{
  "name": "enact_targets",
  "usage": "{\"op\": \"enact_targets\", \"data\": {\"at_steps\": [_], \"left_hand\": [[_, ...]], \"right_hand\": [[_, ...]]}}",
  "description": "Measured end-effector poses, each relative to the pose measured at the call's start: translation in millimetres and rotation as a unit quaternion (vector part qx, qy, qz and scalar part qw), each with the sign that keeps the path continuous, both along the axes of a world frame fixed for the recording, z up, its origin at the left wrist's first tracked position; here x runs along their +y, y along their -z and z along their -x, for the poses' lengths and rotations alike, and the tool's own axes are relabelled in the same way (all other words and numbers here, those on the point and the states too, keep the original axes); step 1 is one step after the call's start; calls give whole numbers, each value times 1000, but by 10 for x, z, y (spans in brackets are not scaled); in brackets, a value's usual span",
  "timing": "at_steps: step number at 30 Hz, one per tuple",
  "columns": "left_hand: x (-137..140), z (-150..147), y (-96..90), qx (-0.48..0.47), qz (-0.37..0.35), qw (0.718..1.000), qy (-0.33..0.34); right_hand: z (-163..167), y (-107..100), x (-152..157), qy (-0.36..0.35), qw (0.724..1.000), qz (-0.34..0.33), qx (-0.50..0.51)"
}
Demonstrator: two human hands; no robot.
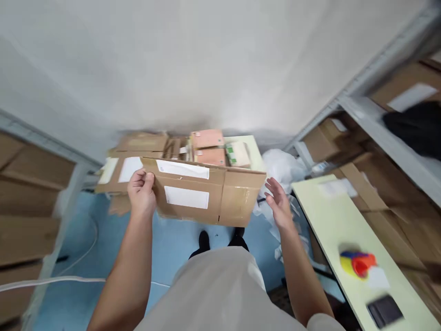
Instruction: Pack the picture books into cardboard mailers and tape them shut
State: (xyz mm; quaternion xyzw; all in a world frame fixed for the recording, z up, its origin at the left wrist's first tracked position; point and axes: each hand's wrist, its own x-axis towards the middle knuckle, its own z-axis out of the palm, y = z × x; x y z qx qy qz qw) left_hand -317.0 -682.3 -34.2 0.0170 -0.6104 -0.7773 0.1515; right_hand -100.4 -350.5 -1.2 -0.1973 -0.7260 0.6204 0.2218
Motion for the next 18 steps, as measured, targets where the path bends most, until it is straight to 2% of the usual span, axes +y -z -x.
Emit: {"op": "enact_targets", "data": {"at_steps": [2,7,9,13,15,18], "left_hand": [[653,-73,-17,-5,21,996,84],[2359,-506,-102,17,88,956,280],[3034,-754,-141,21,104,928,357],[4218,-1381,-166,-17,120,849,514],[4670,-1709,-146,-37,139,832,536],[5165,-2108,-102,-55,202,830,517]], "right_hand": [[-287,-68,215,22,999,11,28],[-1204,23,934,229,972,19,50],[-1681,99,1277,276,960,31,42],[-2547,221,1811,345,938,24,6],[-2836,269,1976,371,928,11,-14],[-3107,340,2137,399,916,4,-29]]}}
